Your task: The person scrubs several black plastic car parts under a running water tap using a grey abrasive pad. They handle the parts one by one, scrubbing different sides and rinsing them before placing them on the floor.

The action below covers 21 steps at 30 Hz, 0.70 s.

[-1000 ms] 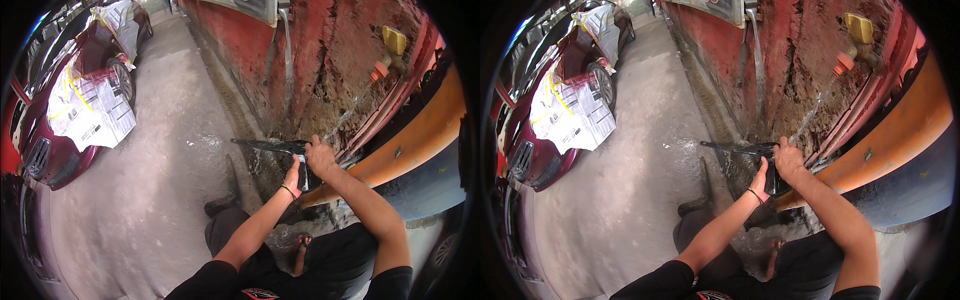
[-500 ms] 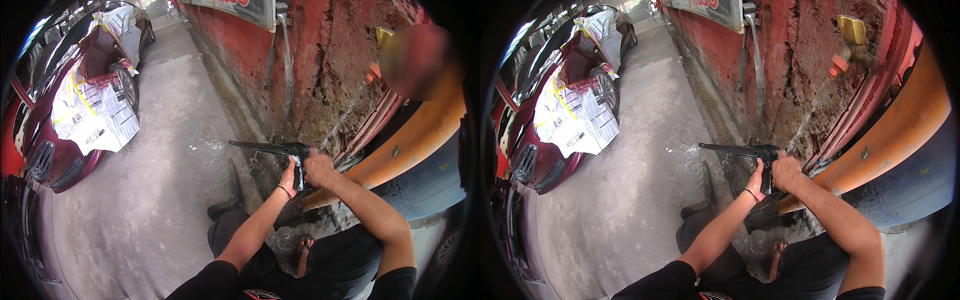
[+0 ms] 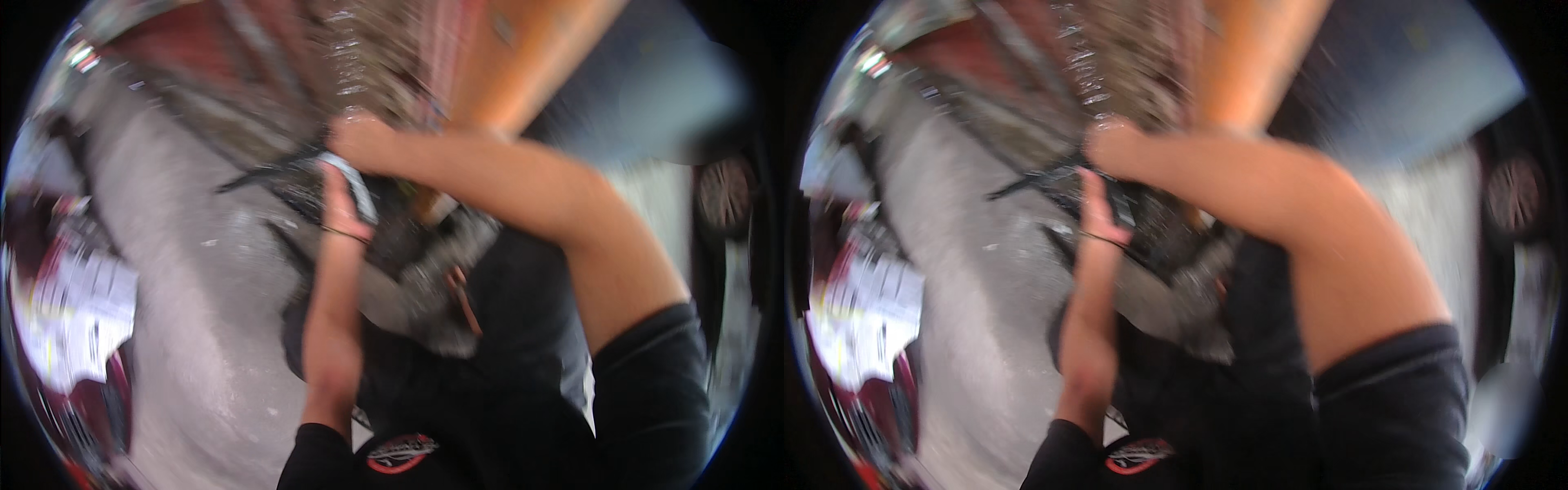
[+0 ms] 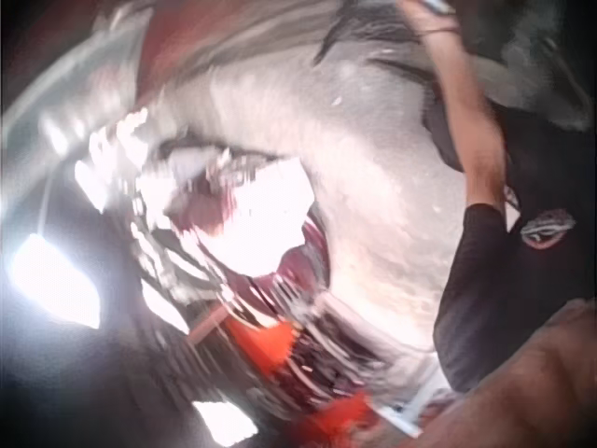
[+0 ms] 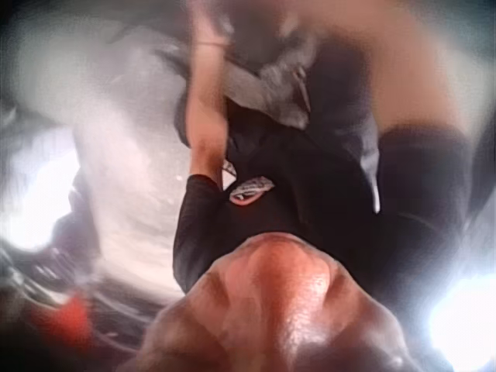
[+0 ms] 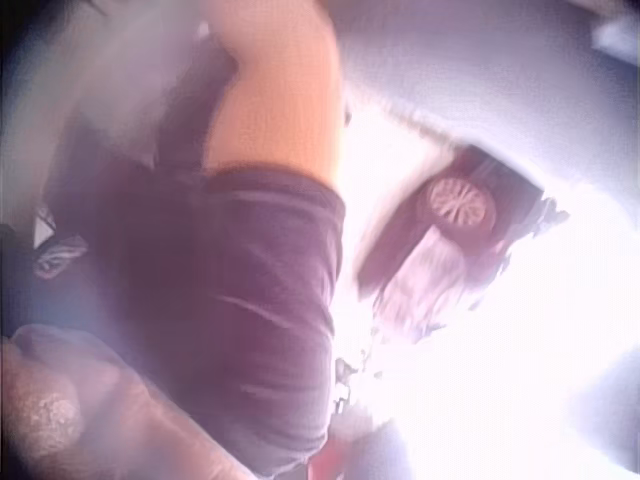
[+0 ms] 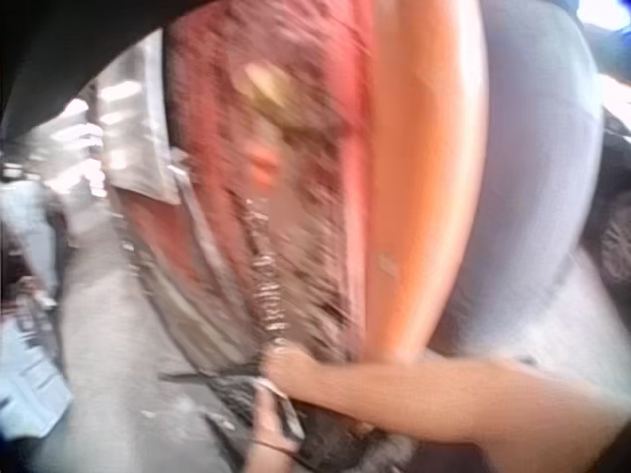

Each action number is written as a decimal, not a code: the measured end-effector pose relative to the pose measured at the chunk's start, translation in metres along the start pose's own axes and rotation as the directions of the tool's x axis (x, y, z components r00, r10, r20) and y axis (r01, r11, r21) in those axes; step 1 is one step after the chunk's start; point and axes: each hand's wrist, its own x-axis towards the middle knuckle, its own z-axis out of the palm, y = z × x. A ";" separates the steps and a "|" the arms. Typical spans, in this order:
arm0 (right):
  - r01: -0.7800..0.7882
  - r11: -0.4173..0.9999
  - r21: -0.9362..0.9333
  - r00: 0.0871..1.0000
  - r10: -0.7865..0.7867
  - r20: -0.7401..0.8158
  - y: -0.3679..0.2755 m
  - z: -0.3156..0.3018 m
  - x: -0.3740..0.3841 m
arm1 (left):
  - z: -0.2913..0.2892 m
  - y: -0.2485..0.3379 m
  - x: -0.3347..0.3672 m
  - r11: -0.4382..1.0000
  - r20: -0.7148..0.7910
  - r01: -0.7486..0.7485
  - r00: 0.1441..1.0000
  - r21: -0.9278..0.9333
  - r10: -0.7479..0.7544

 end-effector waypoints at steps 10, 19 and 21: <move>-0.264 0.964 0.023 0.647 0.160 0.745 -0.022 -0.088 0.043 | -0.011 0.035 -0.011 0.990 -0.032 -0.141 0.990 -0.027 0.140; -0.096 0.990 0.104 0.951 0.060 0.304 -0.033 -0.110 -0.019 | -0.026 0.026 0.027 0.987 0.213 -0.096 0.969 -0.126 0.122; -0.029 0.989 0.144 0.922 -0.029 0.387 -0.022 -0.112 -0.032 | -0.018 0.018 0.029 0.985 0.140 -0.162 0.976 -0.052 0.168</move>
